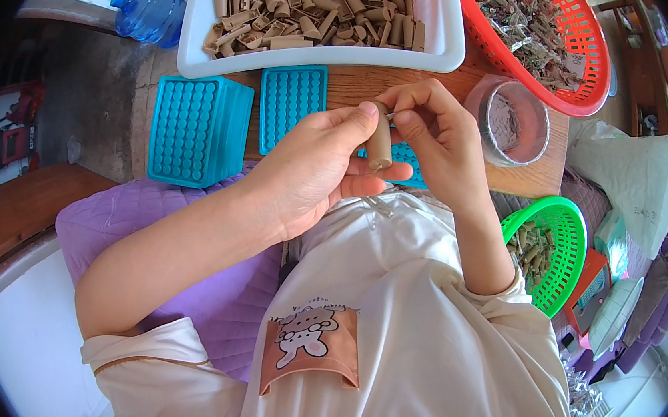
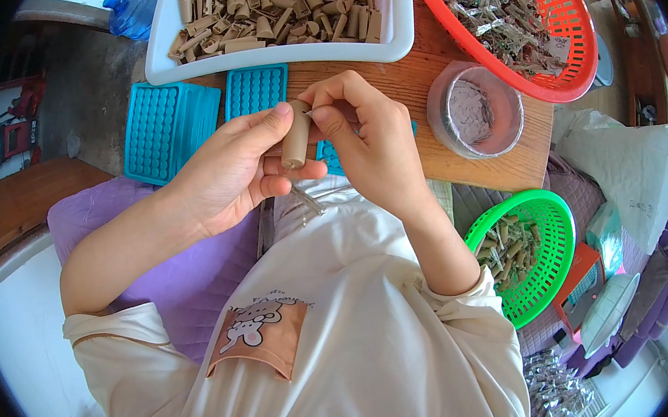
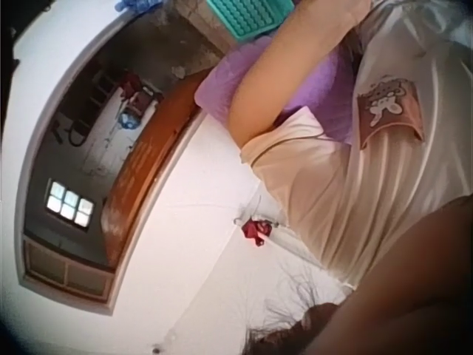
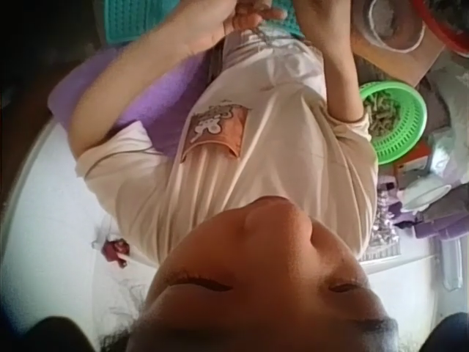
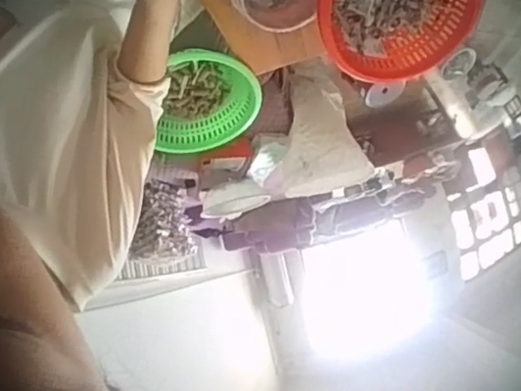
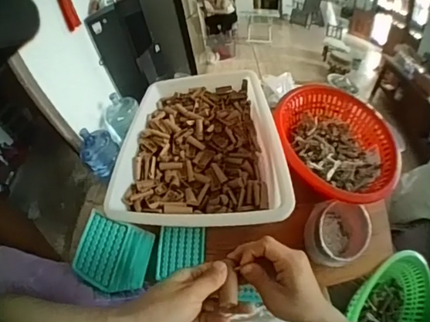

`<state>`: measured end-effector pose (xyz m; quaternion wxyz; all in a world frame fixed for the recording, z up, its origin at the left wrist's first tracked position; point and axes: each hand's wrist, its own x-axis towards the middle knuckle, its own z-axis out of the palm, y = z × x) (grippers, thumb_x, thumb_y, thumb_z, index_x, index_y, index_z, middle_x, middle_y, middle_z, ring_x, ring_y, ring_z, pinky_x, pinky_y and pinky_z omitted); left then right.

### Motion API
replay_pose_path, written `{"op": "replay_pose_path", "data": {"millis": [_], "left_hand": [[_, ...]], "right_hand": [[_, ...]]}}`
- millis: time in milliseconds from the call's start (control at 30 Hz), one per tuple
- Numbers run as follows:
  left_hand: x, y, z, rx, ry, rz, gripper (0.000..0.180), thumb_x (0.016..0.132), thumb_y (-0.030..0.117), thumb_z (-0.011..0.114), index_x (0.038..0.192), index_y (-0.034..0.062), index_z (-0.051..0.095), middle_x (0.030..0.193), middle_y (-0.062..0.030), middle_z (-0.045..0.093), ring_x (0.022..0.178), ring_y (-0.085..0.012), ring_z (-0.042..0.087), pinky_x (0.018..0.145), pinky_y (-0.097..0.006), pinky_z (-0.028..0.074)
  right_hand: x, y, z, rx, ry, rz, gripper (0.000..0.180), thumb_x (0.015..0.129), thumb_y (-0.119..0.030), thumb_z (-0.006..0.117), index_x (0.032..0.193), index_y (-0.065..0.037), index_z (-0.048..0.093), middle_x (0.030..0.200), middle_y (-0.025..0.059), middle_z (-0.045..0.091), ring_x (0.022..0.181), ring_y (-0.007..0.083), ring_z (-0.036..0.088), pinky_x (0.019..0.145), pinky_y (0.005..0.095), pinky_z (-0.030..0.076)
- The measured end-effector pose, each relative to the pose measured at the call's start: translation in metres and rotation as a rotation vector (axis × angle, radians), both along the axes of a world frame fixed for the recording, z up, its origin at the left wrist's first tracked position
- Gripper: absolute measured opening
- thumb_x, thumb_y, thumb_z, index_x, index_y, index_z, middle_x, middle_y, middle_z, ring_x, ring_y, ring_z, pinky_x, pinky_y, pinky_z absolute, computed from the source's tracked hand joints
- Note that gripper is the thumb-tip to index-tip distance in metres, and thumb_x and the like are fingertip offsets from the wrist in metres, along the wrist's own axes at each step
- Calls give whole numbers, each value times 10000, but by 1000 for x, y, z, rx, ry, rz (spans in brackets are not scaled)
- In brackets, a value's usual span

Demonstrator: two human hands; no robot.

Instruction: The person assembles small cylindrical blocks by hand, inserting internal components and wires into them.

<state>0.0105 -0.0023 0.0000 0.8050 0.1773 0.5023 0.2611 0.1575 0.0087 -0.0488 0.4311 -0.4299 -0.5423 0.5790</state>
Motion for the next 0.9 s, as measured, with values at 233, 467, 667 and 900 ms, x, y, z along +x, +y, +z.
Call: {"op": "replay_pose_path", "data": {"millis": [233, 467, 667, 900], "left_hand": [[-4, -1, -4, -31, 43, -71, 301, 893, 337, 388, 996, 74, 495, 892, -15, 558, 785, -117, 596, 500, -143, 421], [0, -3, -3, 809, 283, -197, 220, 821, 123, 528, 1027, 55, 492, 1062, -63, 494, 936, -151, 521, 708, -242, 480], [4, -10, 7, 1440, 621, -300, 284, 655, 19, 665, 907, 85, 551, 1004, -85, 493, 890, -213, 520, 734, -287, 461], [6, -15, -4, 1788, 531, -296, 348, 600, 48, 720, 901, 97, 552, 889, -57, 481, 797, -207, 506, 712, -302, 457]], "right_hand": [[5, 5, -8, 20, -85, 103, 14, 803, 30, 483, 808, 27, 495, 813, 76, 591, 725, 106, 569, 627, 244, 476], [21, -3, 4, -48, 306, -47, 79, 847, -67, 468, 910, -21, 478, 920, 33, 524, 847, 89, 516, 740, 244, 442], [28, -39, 12, -643, 786, 26, 274, 865, -335, 451, 936, -71, 456, 887, 13, 503, 835, 131, 520, 746, 273, 437], [14, -46, 16, -606, 1088, 220, 424, 820, -421, 486, 1042, -61, 452, 987, 26, 479, 942, 131, 471, 785, 306, 401]]}}
